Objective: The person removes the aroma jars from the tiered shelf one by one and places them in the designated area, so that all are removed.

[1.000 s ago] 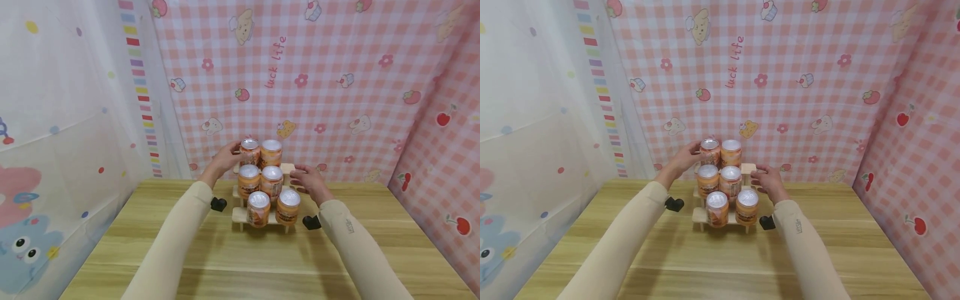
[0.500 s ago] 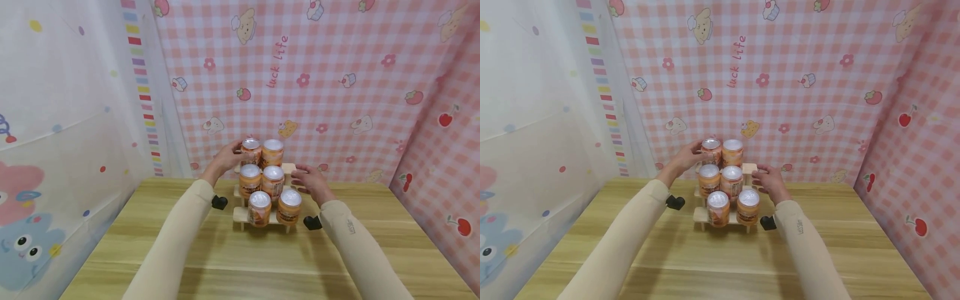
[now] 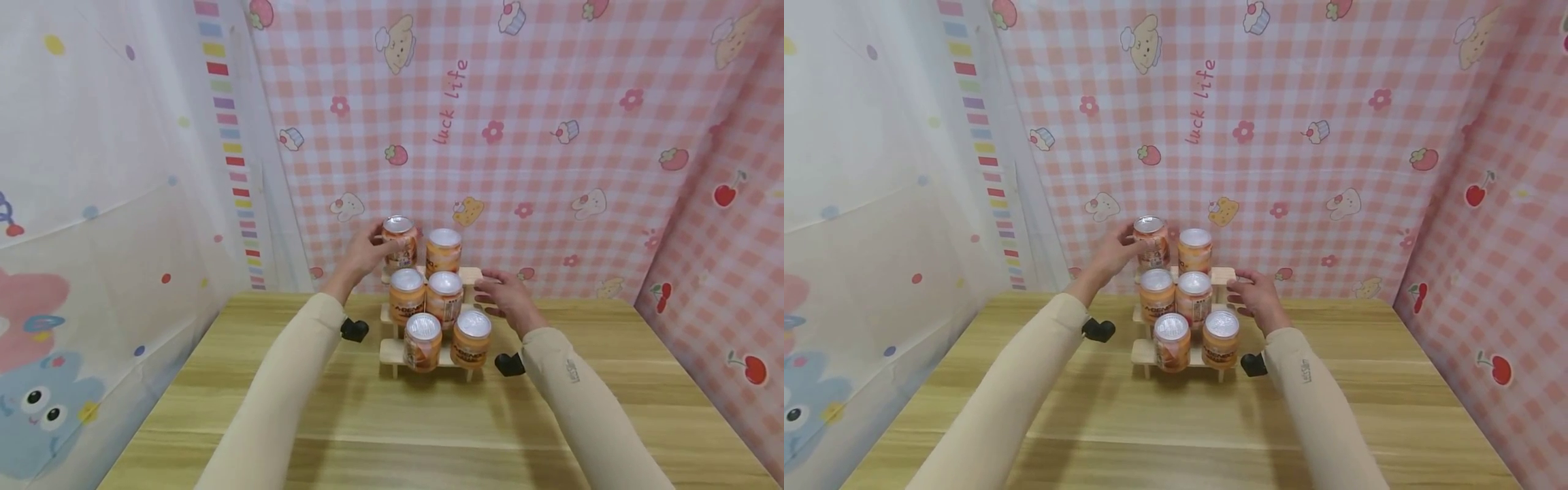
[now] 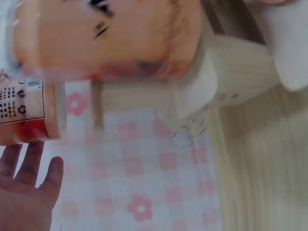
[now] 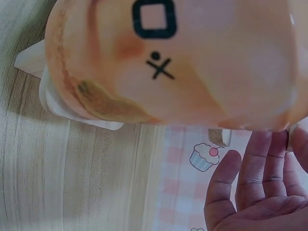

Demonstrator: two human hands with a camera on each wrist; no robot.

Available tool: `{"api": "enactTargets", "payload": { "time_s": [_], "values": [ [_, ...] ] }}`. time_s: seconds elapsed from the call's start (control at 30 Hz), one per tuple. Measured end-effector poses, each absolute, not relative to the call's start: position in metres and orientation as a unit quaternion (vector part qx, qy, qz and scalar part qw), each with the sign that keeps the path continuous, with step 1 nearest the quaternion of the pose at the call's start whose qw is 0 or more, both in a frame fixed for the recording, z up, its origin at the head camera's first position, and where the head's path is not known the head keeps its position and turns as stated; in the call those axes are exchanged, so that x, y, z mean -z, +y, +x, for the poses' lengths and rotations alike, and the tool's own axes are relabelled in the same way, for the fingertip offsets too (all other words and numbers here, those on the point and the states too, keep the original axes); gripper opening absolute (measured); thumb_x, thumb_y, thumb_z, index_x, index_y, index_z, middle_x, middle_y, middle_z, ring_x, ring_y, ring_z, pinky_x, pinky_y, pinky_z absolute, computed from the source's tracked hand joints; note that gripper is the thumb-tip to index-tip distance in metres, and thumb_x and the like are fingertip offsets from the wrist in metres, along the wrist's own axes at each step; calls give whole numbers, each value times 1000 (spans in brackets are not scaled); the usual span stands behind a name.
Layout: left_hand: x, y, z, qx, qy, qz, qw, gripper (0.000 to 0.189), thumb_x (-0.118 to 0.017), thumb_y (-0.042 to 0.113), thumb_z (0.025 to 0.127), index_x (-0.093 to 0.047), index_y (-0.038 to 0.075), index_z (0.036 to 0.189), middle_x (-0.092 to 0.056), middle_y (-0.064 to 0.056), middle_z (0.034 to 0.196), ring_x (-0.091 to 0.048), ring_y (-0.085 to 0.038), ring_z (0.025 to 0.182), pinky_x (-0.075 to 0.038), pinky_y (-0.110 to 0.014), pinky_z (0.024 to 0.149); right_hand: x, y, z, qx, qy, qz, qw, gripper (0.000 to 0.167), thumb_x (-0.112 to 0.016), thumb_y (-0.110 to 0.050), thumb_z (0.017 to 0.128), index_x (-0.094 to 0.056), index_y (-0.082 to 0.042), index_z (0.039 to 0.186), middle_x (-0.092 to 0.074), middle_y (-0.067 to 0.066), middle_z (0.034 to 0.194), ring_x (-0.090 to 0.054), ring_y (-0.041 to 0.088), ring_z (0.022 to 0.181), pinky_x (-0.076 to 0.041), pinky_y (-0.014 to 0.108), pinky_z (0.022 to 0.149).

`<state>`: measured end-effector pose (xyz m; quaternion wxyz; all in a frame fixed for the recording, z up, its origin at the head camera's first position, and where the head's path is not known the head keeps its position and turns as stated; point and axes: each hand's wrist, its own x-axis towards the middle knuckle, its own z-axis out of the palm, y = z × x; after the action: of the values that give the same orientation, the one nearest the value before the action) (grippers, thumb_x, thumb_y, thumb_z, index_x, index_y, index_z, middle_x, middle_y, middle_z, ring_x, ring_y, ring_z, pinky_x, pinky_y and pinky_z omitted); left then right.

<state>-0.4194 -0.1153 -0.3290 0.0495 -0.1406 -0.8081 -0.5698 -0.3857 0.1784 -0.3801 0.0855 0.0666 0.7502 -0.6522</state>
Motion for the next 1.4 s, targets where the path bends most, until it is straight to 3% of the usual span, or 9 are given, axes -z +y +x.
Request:
{"api": "enactTargets", "payload": {
  "time_s": [0.17,0.47,0.73,0.97,1.23,1.4],
  "values": [
    [320,-138,-415,577,-801,-138,83,67,-75,31,90,-46,13,148,-57,-10,136,-56,-27,122,-49,-43,98,379,176,-386,648,753,73,88,56,-54,-21,104,-33,-9,154,-49,19,145,-57,30,120,-42,50,106],
    [319,-179,-399,577,-803,-122,86,72,-77,37,87,-46,16,148,-58,-9,132,-56,-27,117,-49,-47,96,377,180,-387,642,759,76,86,56,-55,-21,103,-33,-8,153,-48,20,146,-53,35,126,-42,51,106],
    [328,-205,-372,567,-811,-125,68,69,-77,35,87,-48,13,146,-57,-11,133,-55,-29,117,-48,-48,96,377,185,-385,641,760,67,88,58,-57,-22,101,-34,-8,153,-49,19,144,-61,22,110,-41,51,106],
    [349,-223,-344,553,-822,-131,50,64,-76,27,89,-48,9,144,-57,-15,125,-52,-27,108,-50,-40,84,377,178,-385,642,759,67,87,57,-58,-22,101,-36,-8,151,-49,20,144,-58,29,117,-41,51,106],
    [376,-224,-306,558,-816,-148,26,63,-77,17,88,-47,5,143,-57,-20,126,-54,-32,114,-52,-35,85,380,178,-388,642,759,71,86,56,-59,-21,100,-38,-8,150,-51,19,143,-63,23,106,-44,51,103],
    [386,-216,-281,558,-814,-163,7,62,-78,16,86,-50,5,140,-59,-18,125,-55,-34,113,-53,-36,84,378,179,-388,639,761,74,83,55,-58,-21,101,-37,-8,151,-51,19,143,-62,26,110,-44,51,103]
  ]
}}
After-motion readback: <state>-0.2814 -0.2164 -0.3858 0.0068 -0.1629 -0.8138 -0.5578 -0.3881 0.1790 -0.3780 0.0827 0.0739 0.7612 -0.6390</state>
